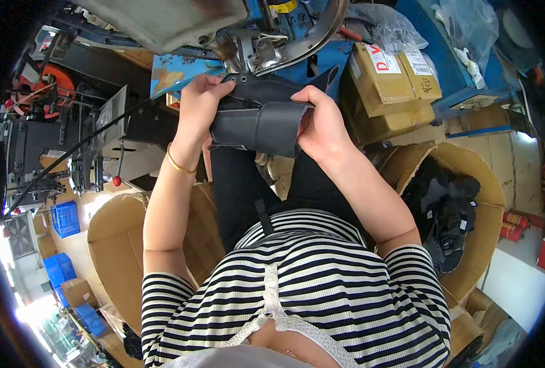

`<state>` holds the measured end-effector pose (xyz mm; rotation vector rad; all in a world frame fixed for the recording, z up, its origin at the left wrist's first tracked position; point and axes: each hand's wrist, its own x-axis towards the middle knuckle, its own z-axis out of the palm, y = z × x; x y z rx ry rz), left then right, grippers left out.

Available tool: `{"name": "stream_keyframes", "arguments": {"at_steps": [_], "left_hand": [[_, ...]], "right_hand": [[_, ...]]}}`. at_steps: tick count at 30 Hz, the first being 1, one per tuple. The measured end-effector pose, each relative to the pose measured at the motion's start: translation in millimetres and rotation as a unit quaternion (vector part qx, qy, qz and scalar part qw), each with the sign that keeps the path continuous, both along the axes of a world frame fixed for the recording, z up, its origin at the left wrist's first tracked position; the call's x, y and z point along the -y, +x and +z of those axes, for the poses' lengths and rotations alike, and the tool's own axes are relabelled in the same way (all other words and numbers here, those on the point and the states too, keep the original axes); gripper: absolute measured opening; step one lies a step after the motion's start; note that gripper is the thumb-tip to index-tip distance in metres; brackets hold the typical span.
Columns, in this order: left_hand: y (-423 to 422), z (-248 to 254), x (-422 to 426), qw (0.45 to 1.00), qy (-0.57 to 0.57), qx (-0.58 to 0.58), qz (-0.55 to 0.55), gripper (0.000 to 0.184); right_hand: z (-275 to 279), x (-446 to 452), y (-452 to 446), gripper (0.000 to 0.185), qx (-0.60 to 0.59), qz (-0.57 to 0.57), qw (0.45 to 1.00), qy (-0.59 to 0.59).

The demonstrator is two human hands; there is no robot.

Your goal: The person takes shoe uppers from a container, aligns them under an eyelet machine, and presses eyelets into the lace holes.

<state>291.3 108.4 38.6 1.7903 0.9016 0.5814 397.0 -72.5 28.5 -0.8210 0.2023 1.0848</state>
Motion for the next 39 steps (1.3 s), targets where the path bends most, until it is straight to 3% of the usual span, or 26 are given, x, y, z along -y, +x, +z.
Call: {"name": "stream_keyframes", "arguments": {"at_steps": [3, 4, 9, 12, 15, 18, 21, 23, 39], "left_hand": [[-5, 9, -2, 0.988, -0.141, 0.059, -0.019, 0.024], [-4, 12, -4, 0.992, -0.116, 0.045, -0.035, 0.022], [-3, 8, -10, 0.978, -0.205, 0.034, -0.027, 0.026], [-7, 3, -12, 0.991, -0.125, -0.004, -0.042, 0.027], [-4, 12, -14, 0.992, 0.054, -0.108, -0.033, 0.033], [-5, 11, -18, 0.991, 0.048, -0.117, -0.034, 0.040], [-4, 8, -17, 0.995, -0.049, -0.082, -0.040, 0.029], [-4, 7, -17, 0.995, -0.061, -0.068, -0.036, 0.029], [-6, 11, -17, 0.995, -0.072, -0.053, -0.046, 0.030]], "right_hand": [[3, -2, -1, 0.017, 0.033, 0.030, 0.999, 0.007], [7, -5, -3, 0.013, 0.028, 0.026, 0.999, -0.001], [17, -7, -5, 0.010, 0.055, 0.061, 0.997, 0.008], [14, -5, -9, 0.012, 0.047, 0.056, 0.997, -0.006], [1, -6, -8, 0.013, 0.022, 0.059, 0.998, 0.003], [1, -8, -12, 0.015, 0.022, 0.059, 0.998, -0.015], [-1, -11, -18, 0.019, 0.044, 0.039, 0.998, -0.013], [0, -11, -20, 0.011, 0.020, 0.020, 1.000, -0.012], [6, -10, -18, 0.015, 0.036, 0.042, 0.998, -0.018]]}}
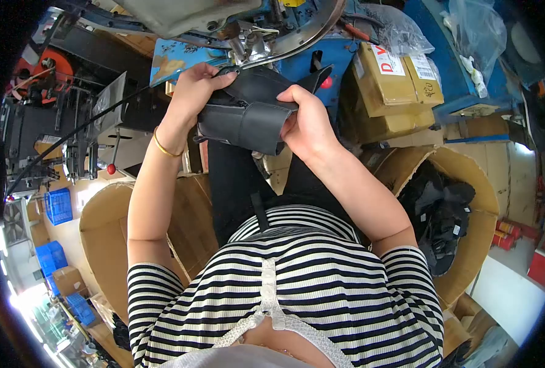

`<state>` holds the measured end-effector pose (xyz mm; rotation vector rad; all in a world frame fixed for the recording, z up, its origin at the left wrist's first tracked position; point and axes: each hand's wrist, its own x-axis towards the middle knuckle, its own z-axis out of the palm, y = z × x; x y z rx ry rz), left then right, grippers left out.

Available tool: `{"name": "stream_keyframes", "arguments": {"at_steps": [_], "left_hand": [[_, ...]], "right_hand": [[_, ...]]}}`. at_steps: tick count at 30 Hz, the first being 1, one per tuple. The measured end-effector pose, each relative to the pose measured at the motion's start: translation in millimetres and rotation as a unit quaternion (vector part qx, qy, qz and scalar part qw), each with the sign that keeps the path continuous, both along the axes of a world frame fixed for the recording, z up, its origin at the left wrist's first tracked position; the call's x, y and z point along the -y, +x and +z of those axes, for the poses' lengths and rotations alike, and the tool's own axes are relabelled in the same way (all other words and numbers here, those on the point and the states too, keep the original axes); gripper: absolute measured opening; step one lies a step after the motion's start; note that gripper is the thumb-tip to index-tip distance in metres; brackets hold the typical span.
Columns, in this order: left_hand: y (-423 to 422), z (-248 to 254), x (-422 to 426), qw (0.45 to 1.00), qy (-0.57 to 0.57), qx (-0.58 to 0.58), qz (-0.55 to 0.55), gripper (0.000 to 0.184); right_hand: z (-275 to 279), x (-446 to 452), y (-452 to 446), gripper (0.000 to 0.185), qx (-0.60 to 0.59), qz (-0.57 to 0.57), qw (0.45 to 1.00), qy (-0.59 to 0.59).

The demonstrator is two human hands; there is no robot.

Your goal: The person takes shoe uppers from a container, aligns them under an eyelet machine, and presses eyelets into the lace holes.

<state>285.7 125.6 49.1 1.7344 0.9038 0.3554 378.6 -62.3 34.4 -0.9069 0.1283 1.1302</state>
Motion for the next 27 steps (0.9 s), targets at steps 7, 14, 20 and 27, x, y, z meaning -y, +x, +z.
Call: {"name": "stream_keyframes", "arguments": {"at_steps": [7, 14, 20, 27], "left_hand": [[11, 21, -9, 0.965, 0.240, -0.057, -0.087, 0.031], [7, 20, -2, 0.879, 0.472, -0.057, -0.041, 0.030], [11, 19, -9, 0.881, 0.463, -0.056, -0.074, 0.028], [-6, 16, 3, 0.898, 0.439, 0.020, -0.030, 0.023]], "right_hand": [[10, -2, 2, 0.006, -0.028, -0.022, 0.999, -0.012], [5, -1, 8, 0.006, -0.034, 0.000, 0.999, -0.007], [4, 0, 9, 0.008, -0.037, 0.002, 0.999, -0.002], [1, 2, 11, 0.020, -0.020, 0.020, 1.000, -0.003]]}}
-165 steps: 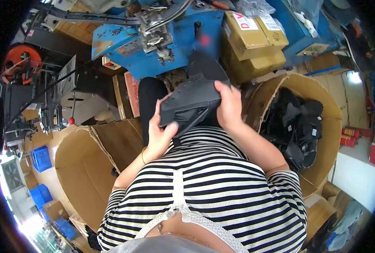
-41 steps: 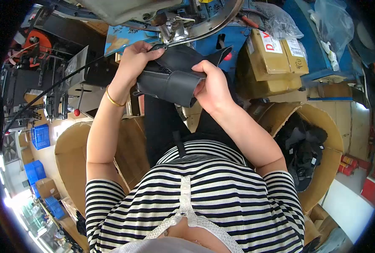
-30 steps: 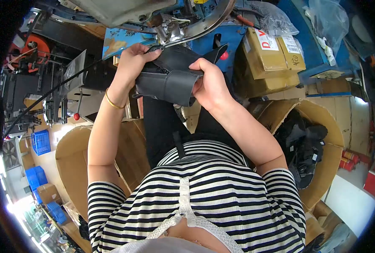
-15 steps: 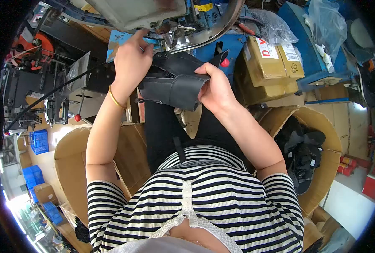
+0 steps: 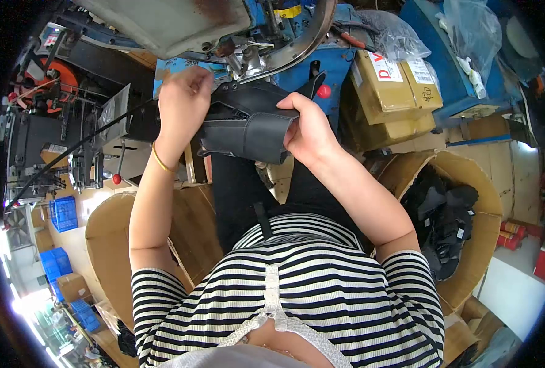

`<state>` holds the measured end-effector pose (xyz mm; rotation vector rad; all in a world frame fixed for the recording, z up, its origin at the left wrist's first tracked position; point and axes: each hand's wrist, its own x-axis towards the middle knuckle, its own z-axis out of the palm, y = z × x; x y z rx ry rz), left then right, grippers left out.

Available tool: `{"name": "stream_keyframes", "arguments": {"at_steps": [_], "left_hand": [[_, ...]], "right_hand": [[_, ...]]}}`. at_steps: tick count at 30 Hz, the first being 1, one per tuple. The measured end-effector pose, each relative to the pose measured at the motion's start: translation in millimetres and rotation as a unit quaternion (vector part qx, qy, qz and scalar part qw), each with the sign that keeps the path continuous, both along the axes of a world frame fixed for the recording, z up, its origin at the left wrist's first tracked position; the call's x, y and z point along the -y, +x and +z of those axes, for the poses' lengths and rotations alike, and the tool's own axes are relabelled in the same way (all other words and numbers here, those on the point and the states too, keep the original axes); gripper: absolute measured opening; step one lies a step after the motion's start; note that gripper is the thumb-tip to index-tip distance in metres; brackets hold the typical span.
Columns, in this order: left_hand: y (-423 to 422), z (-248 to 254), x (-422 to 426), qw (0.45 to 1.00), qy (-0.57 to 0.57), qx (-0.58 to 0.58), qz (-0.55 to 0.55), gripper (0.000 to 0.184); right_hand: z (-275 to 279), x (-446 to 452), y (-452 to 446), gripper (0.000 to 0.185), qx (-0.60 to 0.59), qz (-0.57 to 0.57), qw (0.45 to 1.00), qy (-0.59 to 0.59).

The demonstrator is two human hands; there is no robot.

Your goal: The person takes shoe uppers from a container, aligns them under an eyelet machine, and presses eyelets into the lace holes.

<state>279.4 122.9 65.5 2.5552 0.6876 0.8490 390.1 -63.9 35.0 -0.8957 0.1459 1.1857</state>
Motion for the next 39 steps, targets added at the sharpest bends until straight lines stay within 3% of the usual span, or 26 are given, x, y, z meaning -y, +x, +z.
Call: {"name": "stream_keyframes", "arguments": {"at_steps": [2, 3, 6, 7, 10, 12, 14, 19, 22, 25, 28, 37, 39], "left_hand": [[-2, 16, 18, 0.997, -0.016, -0.078, 0.008, 0.026], [-1, 20, 18, 0.992, -0.035, -0.121, -0.001, 0.036], [3, 5, 3, 0.973, -0.173, -0.136, -0.064, 0.053], [6, 3, -3, 0.946, -0.275, -0.158, -0.069, 0.067], [12, 3, -8, 0.918, -0.358, -0.155, -0.070, 0.062], [14, 11, -7, 0.835, -0.515, -0.157, -0.115, 0.055], [14, -4, -8, 0.802, -0.572, -0.103, -0.138, 0.055], [14, 2, -8, 0.782, -0.604, -0.131, -0.082, 0.046], [15, -1, -13, 0.759, -0.632, -0.133, -0.084, 0.044], [16, 1, -12, 0.766, -0.624, -0.135, -0.078, 0.042], [17, -4, -12, 0.782, -0.603, -0.134, -0.080, 0.043], [14, 20, -2, 0.805, -0.574, -0.141, -0.050, 0.053], [16, 0, -11, 0.794, -0.589, -0.126, -0.086, 0.052]], "right_hand": [[2, -1, -1, 0.022, 0.003, 0.002, 1.000, -0.003], [2, -1, -1, 0.022, 0.006, 0.002, 1.000, -0.003], [3, 0, 0, 0.024, 0.007, 0.008, 1.000, -0.005], [4, 0, 0, 0.024, 0.007, 0.011, 1.000, -0.005], [8, 0, -2, 0.025, 0.012, 0.023, 1.000, 0.006], [9, 0, -2, 0.025, 0.034, 0.028, 0.999, 0.011], [5, 0, 2, 0.025, 0.055, 0.037, 0.998, 0.012], [-1, 2, 2, 0.021, 0.066, 0.018, 0.998, -0.016], [8, 2, -1, 0.008, 0.043, -0.006, 0.999, -0.013], [6, 1, 0, 0.008, 0.039, 0.000, 0.999, -0.023], [2, 3, 2, 0.019, 0.070, 0.028, 0.996, -0.041], [5, 3, 0, 0.021, 0.087, 0.036, 0.994, -0.053], [2, 2, 2, 0.019, 0.078, 0.039, 0.995, -0.042]]}}
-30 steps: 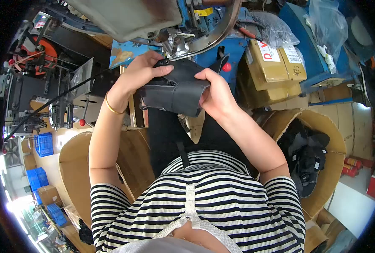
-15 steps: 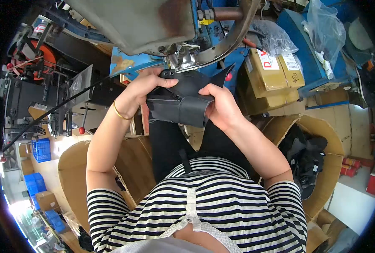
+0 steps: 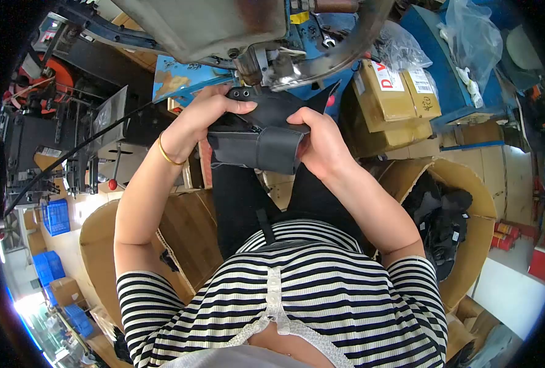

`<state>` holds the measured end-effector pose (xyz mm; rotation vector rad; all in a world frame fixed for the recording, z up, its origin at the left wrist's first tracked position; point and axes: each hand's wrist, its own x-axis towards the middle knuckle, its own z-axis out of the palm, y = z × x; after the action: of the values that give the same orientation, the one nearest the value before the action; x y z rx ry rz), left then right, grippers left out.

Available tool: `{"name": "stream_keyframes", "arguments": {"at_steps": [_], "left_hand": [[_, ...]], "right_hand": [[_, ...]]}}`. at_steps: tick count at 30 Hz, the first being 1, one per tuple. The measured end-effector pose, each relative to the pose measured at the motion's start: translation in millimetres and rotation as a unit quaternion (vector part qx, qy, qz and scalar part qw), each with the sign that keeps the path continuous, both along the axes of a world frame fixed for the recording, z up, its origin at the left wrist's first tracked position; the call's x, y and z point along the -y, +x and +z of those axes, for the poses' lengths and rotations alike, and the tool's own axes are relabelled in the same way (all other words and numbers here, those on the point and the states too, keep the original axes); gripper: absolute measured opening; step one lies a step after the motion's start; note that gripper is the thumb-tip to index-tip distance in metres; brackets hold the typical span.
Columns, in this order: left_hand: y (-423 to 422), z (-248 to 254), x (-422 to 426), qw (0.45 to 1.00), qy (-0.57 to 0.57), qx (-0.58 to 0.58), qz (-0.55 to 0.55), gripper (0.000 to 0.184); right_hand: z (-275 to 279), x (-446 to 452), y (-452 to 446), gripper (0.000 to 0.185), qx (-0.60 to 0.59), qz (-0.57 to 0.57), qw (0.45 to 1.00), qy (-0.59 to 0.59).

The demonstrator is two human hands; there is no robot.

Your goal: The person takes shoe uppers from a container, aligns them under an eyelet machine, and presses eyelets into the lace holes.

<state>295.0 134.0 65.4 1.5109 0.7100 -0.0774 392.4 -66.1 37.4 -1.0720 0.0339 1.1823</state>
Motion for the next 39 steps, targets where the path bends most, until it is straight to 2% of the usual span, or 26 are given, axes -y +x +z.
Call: {"name": "stream_keyframes", "arguments": {"at_steps": [3, 7, 8, 11, 17, 20, 23, 24, 27, 30, 33, 36, 39], "left_hand": [[-6, -15, -8, 0.998, -0.053, 0.021, -0.014, 0.050], [-18, -6, -11, 0.988, -0.150, 0.030, -0.004, 0.046], [-16, -7, -10, 0.989, -0.140, 0.022, 0.032, 0.042], [-11, -3, -3, 0.998, -0.057, -0.003, 0.033, 0.043], [-8, -11, -1, 0.998, 0.004, -0.001, 0.060, 0.046], [-3, -8, -10, 0.994, 0.106, 0.011, 0.008, 0.047], [2, -1, -10, 0.958, 0.270, -0.097, -0.002, 0.046], [3, -6, -12, 0.958, 0.266, -0.103, 0.006, 0.047], [2, -22, -20, 0.984, 0.180, -0.011, 0.001, 0.054], [1, -7, -12, 0.991, 0.133, -0.028, 0.015, 0.043], [-2, -5, -9, 0.998, 0.052, -0.014, 0.021, 0.042], [-8, -5, -1, 0.996, 0.065, 0.059, 0.020, 0.045], [-17, -21, -13, 0.976, 0.214, 0.023, -0.030, 0.045]], "right_hand": [[9, -3, -9, 0.014, 0.027, -0.024, 0.999, 0.019], [20, -14, -15, 0.010, 0.048, -0.047, 0.997, 0.043], [13, -16, -10, 0.011, 0.045, -0.014, 0.997, 0.061], [23, -18, -20, 0.011, 0.045, -0.047, 0.997, 0.044], [19, -16, -23, 0.009, 0.045, -0.072, 0.996, 0.016], [6, -15, -12, 0.012, 0.037, -0.026, 0.998, 0.043], [3, -15, -31, 0.016, 0.028, -0.085, 0.995, 0.050], [5, -17, -37, 0.016, 0.020, -0.104, 0.993, 0.060], [6, -17, -37, 0.015, 0.030, -0.101, 0.994, 0.041], [14, -20, -35, 0.019, 0.028, -0.111, 0.993, 0.014], [11, -18, -29, 0.024, 0.023, -0.073, 0.996, 0.051], [8, -18, -26, 0.025, 0.036, -0.053, 0.997, 0.048], [16, -16, -41, 0.013, 0.076, -0.083, 0.993, 0.033]]}}
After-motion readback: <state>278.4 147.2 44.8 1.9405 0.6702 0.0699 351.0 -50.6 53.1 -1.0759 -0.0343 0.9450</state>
